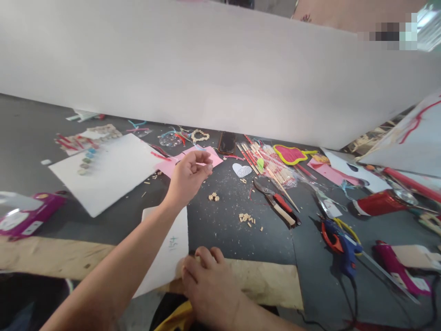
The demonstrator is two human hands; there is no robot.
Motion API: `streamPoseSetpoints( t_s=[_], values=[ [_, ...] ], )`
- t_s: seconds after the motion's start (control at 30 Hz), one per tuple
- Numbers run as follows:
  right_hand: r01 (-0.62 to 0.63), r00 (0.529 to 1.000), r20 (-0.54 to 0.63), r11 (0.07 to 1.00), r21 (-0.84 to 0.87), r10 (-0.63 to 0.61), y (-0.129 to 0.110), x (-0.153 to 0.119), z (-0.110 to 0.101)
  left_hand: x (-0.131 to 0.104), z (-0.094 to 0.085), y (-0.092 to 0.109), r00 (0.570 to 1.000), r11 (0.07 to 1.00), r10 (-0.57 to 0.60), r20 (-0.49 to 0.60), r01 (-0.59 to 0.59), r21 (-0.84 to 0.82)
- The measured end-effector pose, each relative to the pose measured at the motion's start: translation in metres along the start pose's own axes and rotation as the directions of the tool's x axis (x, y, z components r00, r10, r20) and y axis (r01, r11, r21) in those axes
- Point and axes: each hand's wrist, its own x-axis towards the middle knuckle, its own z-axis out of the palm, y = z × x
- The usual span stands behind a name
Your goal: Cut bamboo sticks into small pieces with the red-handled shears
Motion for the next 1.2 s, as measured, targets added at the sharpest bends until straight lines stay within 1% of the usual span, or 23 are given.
streamPoseSetpoints(
  t_s=[0.07, 0.13, 0.2, 0.23, 0.27, 0.3, 0.37, 0.43, 0.47, 0.57, 0.63, 0.7, 0.77, 0.83, 0.87, 0.93, 1.03, 1.1, 1.2],
  values=[
    [-0.002, 1.000, -0.027, 0.999, 0.032, 0.003, 0.006, -0.003, -0.008, -0.005, -0.002, -0.006, 0.998, 0.983, 0.053, -0.023, -0.048, 0.176],
    [-0.042, 0.997, -0.070, 0.999, 0.029, 0.044, 0.023, -0.012, -0.024, -0.012, -0.001, -0.013, 0.993, 0.944, 0.122, -0.009, -0.113, 0.310],
    [-0.199, 0.974, -0.120, 0.979, -0.048, 0.192, 0.054, -0.026, -0.046, -0.020, 0.002, -0.019, 0.977, 0.881, 0.210, 0.048, -0.210, 0.424],
    [-0.305, 0.949, -0.116, 0.946, -0.112, 0.292, 0.073, -0.034, -0.058, -0.024, 0.003, -0.021, 0.969, 0.850, 0.232, 0.088, -0.246, 0.466],
    [-0.409, 0.912, -0.121, 0.894, -0.185, 0.392, 0.093, -0.043, -0.069, -0.027, 0.005, -0.023, 0.963, 0.827, 0.238, 0.128, -0.271, 0.493],
    [-0.481, 0.877, -0.143, 0.849, -0.219, 0.460, 0.113, -0.052, -0.078, -0.030, 0.007, -0.024, 0.959, 0.812, 0.233, 0.164, -0.285, 0.510],
    [-0.579, 0.816, -0.181, 0.771, -0.267, 0.550, 0.151, -0.069, -0.090, -0.034, 0.010, -0.025, 0.952, 0.796, 0.212, 0.220, -0.299, 0.527],
    [-0.640, 0.766, -0.180, 0.705, -0.306, 0.617, 0.178, -0.080, -0.092, -0.035, 0.013, -0.026, 0.943, 0.775, 0.200, 0.268, -0.320, 0.546],
    [-0.653, 0.752, -0.162, 0.688, -0.318, 0.638, 0.187, -0.083, -0.090, -0.035, 0.013, -0.026, 0.935, 0.760, 0.197, 0.294, -0.335, 0.557],
    [-0.672, 0.726, -0.123, 0.662, -0.331, 0.676, 0.200, -0.084, -0.077, -0.033, 0.014, -0.030, 0.901, 0.673, 0.212, 0.380, -0.416, 0.612],
    [-0.683, 0.714, -0.115, 0.651, -0.330, 0.691, 0.200, -0.081, -0.070, -0.033, 0.015, -0.033, 0.895, 0.583, 0.205, 0.397, -0.437, 0.685],
    [-0.694, 0.703, -0.114, 0.643, -0.323, 0.702, 0.198, -0.078, -0.068, -0.034, 0.017, -0.035, 0.914, 0.505, 0.197, 0.354, -0.404, 0.763],
    [-0.703, 0.697, -0.120, 0.639, -0.313, 0.707, 0.197, -0.076, -0.071, -0.037, 0.020, -0.036, 0.929, 0.461, 0.221, 0.297, -0.368, 0.808],
    [-0.719, 0.683, -0.141, 0.627, -0.300, 0.716, 0.200, -0.075, -0.079, -0.039, 0.023, -0.038, 0.930, 0.438, 0.270, 0.251, -0.350, 0.828],
    [-0.734, 0.670, -0.159, 0.613, -0.294, 0.726, 0.204, -0.073, -0.084, -0.039, 0.024, -0.040, 0.929, 0.431, 0.290, 0.230, -0.341, 0.836],
    [-0.775, 0.624, -0.199, 0.566, -0.280, 0.756, 0.216, -0.070, -0.095, -0.040, 0.026, -0.046, 0.930, 0.424, 0.316, 0.185, -0.314, 0.850],
    [-0.838, 0.536, -0.226, 0.482, -0.254, 0.813, 0.243, -0.064, -0.108, -0.040, 0.027, -0.058, 0.930, 0.428, 0.337, 0.144, -0.287, 0.857],
    [-0.865, 0.491, -0.216, 0.441, -0.241, 0.844, 0.262, -0.059, -0.111, -0.039, 0.026, -0.065, 0.923, 0.430, 0.362, 0.131, -0.290, 0.855],
    [-0.882, 0.453, -0.195, 0.407, -0.236, 0.870, 0.281, -0.053, -0.109, -0.039, 0.024, -0.071, 0.898, 0.425, 0.422, 0.126, -0.319, 0.847]
  ],
)
